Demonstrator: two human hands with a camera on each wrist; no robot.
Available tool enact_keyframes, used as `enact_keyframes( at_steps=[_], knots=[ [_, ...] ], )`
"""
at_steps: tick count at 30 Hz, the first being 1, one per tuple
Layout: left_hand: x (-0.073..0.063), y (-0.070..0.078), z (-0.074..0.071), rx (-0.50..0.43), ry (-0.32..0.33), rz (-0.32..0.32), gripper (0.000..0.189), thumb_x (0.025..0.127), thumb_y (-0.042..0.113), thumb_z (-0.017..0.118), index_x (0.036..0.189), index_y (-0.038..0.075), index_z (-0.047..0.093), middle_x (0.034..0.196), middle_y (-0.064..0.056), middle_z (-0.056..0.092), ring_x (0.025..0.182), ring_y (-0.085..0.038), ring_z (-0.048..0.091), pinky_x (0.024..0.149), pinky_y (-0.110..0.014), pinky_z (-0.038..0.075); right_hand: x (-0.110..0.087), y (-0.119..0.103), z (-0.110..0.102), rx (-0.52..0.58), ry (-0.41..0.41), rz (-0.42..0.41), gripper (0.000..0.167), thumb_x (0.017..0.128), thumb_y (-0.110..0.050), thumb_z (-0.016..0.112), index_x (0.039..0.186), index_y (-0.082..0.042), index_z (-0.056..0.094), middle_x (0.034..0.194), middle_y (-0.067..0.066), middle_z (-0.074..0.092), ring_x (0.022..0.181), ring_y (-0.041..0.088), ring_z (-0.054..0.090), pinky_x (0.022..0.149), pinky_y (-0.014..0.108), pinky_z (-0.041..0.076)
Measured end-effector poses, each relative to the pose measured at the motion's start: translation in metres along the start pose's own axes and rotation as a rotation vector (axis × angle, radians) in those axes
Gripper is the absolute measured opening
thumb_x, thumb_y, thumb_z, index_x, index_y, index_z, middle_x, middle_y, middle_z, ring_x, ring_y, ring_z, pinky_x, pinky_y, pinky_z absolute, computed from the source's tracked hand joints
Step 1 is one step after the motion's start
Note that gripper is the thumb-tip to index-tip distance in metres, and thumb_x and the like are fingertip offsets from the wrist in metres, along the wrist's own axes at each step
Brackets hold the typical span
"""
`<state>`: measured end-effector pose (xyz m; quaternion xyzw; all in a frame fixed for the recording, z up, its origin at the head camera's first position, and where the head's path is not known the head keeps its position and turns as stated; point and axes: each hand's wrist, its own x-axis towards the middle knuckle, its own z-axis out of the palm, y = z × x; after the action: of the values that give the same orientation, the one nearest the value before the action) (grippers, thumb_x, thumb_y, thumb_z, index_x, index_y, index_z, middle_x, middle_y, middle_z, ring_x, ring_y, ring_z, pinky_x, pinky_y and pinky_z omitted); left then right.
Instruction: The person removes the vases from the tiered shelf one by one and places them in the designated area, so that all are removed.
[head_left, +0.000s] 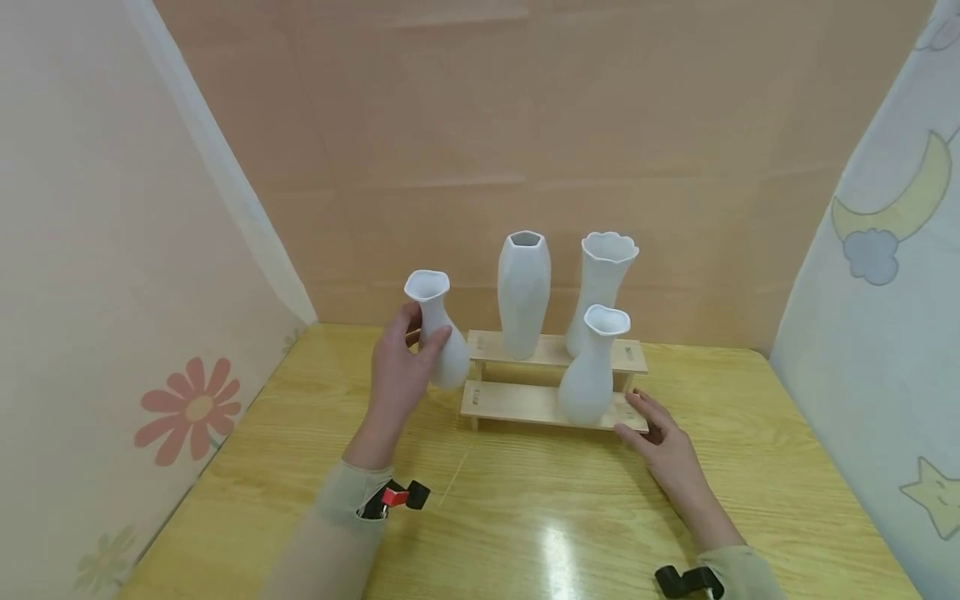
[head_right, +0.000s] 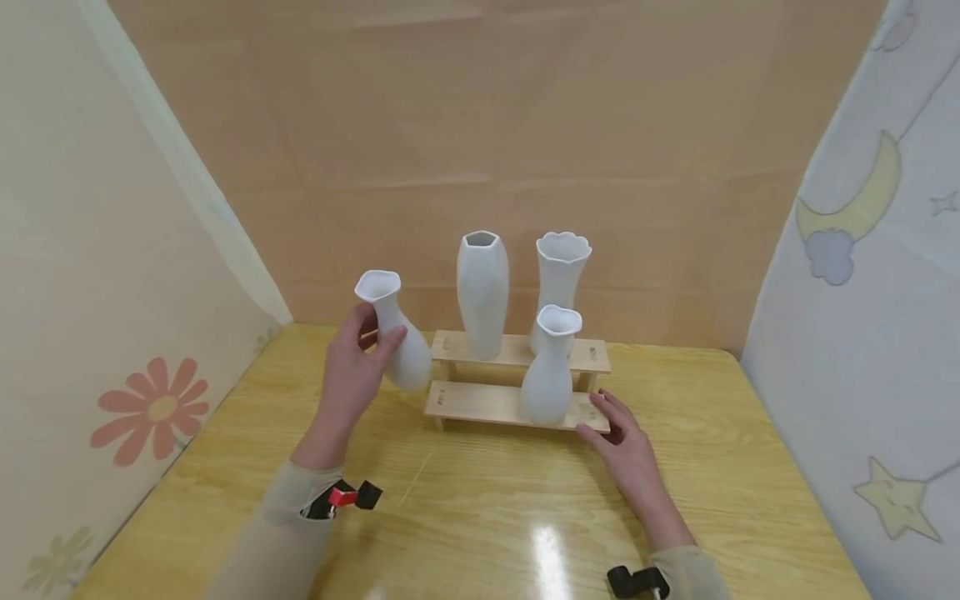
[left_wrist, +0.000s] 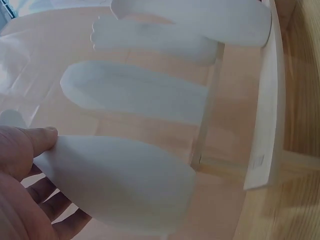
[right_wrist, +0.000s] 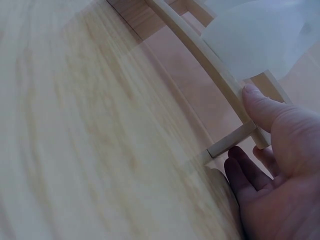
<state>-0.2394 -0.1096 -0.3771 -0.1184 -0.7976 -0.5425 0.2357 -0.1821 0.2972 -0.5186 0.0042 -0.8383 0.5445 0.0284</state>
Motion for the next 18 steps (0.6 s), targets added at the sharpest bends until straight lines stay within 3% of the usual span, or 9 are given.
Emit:
enact_keyframes(
  at_steps=[7,18],
  knots=[
    [0.008,-0.017,-0.002,0.009,0.041,-0.022,0.044,0.106,0.019,0.078,0.143,0.002,0.063,0.134,-0.019,0.068,0.126,-0.037,0.066,0.109,-0.056,0.055,-0.001,-0.001,0.0,-0.007,-0.005,0.002,0.078,0.107,-0.043,0.075,0.172,-0.02,0.041,0.182,0.008,0.022,0.164,0.041,0.025,0.099,0.002,0.037],
    [0.017,-0.056,0.008,0.045,0.064,-0.063,0.046,0.105,0.02,0.079,0.143,0.0,0.062,0.137,-0.021,0.067,0.127,-0.041,0.066,0.108,-0.058,0.054,0.001,0.001,0.004,0.017,-0.012,-0.002,0.078,0.107,-0.041,0.075,0.172,-0.018,0.04,0.182,0.008,0.022,0.164,0.043,0.025,0.099,0.003,0.039]
  ],
)
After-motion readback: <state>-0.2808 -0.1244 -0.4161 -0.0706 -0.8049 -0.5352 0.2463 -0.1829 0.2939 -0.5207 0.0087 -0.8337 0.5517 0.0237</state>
